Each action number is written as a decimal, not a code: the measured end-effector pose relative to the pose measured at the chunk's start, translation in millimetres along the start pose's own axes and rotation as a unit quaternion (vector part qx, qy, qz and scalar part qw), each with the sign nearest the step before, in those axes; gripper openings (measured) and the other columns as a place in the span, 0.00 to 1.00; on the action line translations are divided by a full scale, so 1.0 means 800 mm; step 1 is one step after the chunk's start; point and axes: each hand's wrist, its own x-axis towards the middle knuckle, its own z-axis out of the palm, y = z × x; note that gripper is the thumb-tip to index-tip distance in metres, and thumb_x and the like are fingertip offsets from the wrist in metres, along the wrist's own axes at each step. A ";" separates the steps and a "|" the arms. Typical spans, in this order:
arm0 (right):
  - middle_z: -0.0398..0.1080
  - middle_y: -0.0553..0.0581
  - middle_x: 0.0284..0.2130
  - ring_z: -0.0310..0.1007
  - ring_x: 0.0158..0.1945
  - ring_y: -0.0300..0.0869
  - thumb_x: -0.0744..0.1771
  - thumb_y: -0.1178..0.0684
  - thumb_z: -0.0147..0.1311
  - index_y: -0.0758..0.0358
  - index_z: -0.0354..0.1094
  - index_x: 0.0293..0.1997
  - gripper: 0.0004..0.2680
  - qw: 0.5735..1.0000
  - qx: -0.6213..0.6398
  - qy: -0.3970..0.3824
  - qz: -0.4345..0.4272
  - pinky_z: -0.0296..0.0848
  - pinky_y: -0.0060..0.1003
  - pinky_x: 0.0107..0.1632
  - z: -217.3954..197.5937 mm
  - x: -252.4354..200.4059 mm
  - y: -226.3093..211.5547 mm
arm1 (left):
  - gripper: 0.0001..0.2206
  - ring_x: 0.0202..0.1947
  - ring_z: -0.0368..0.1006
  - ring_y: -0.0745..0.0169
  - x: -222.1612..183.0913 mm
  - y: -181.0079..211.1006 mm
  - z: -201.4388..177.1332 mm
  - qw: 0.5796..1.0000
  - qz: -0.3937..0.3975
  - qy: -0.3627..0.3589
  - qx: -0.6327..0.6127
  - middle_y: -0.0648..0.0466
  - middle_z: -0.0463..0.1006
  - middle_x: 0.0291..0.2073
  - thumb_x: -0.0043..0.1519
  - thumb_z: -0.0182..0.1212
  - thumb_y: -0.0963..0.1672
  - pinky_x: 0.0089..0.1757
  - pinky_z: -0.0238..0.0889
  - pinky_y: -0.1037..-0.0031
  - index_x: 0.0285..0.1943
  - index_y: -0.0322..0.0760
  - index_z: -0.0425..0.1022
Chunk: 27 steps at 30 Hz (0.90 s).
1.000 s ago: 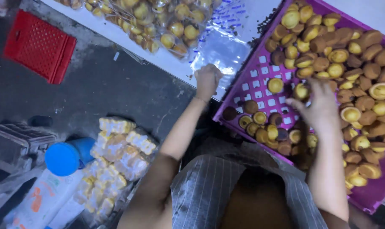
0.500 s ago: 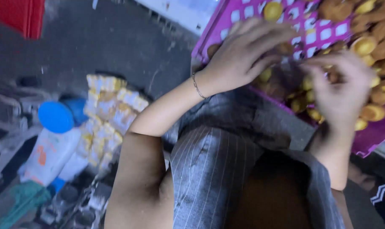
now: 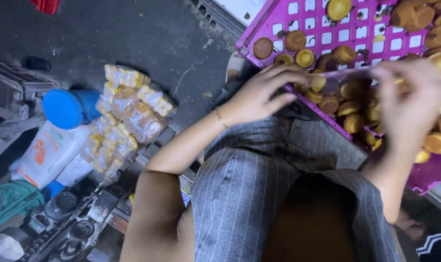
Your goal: The person packages small cakes by hand, picking them from a crate and placing them into clear plastic bags.
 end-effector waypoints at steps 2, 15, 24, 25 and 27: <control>0.80 0.59 0.39 0.78 0.43 0.48 0.77 0.63 0.58 0.67 0.81 0.44 0.07 0.977 -0.076 -0.118 -0.162 0.77 0.44 0.50 0.014 0.021 -0.063 | 0.45 0.84 0.47 0.50 0.020 0.010 0.018 0.978 0.079 0.065 0.181 0.56 0.47 0.82 0.62 0.85 0.47 0.81 0.41 0.38 0.81 0.54 0.50; 0.76 0.53 0.24 0.77 0.30 0.40 0.68 0.63 0.57 0.61 0.76 0.35 0.05 0.959 0.228 -0.093 0.140 0.73 0.35 0.39 0.076 -0.028 -0.066 | 0.07 0.43 0.74 0.56 -0.007 0.027 -0.017 0.984 0.119 0.088 0.102 0.60 0.79 0.33 0.70 0.51 0.49 0.51 0.57 0.62 0.43 0.54 0.76; 0.77 0.54 0.25 0.78 0.32 0.52 0.64 0.65 0.55 0.55 0.79 0.32 0.08 0.986 0.141 -0.084 0.022 0.74 0.44 0.41 0.082 -0.021 -0.041 | 0.08 0.31 0.74 0.43 -0.046 -0.016 -0.064 0.984 0.079 0.136 0.082 0.49 0.79 0.26 0.63 0.63 0.46 0.38 0.69 0.57 0.34 0.39 0.82; 0.79 0.56 0.29 0.79 0.35 0.55 0.65 0.60 0.56 0.56 0.79 0.35 0.05 0.983 0.107 -0.146 -0.021 0.75 0.47 0.41 0.081 -0.011 -0.057 | 0.08 0.34 0.77 0.49 -0.049 -0.008 -0.070 0.972 0.007 0.161 0.168 0.54 0.82 0.31 0.65 0.62 0.47 0.39 0.71 0.61 0.37 0.43 0.83; 0.80 0.58 0.33 0.79 0.38 0.57 0.67 0.56 0.58 0.56 0.80 0.37 0.04 0.975 0.070 -0.204 -0.062 0.76 0.50 0.42 0.086 0.018 -0.040 | 0.08 0.37 0.81 0.54 -0.052 -0.001 -0.079 0.948 -0.061 0.183 0.252 0.60 0.85 0.37 0.66 0.62 0.49 0.39 0.73 0.65 0.40 0.48 0.84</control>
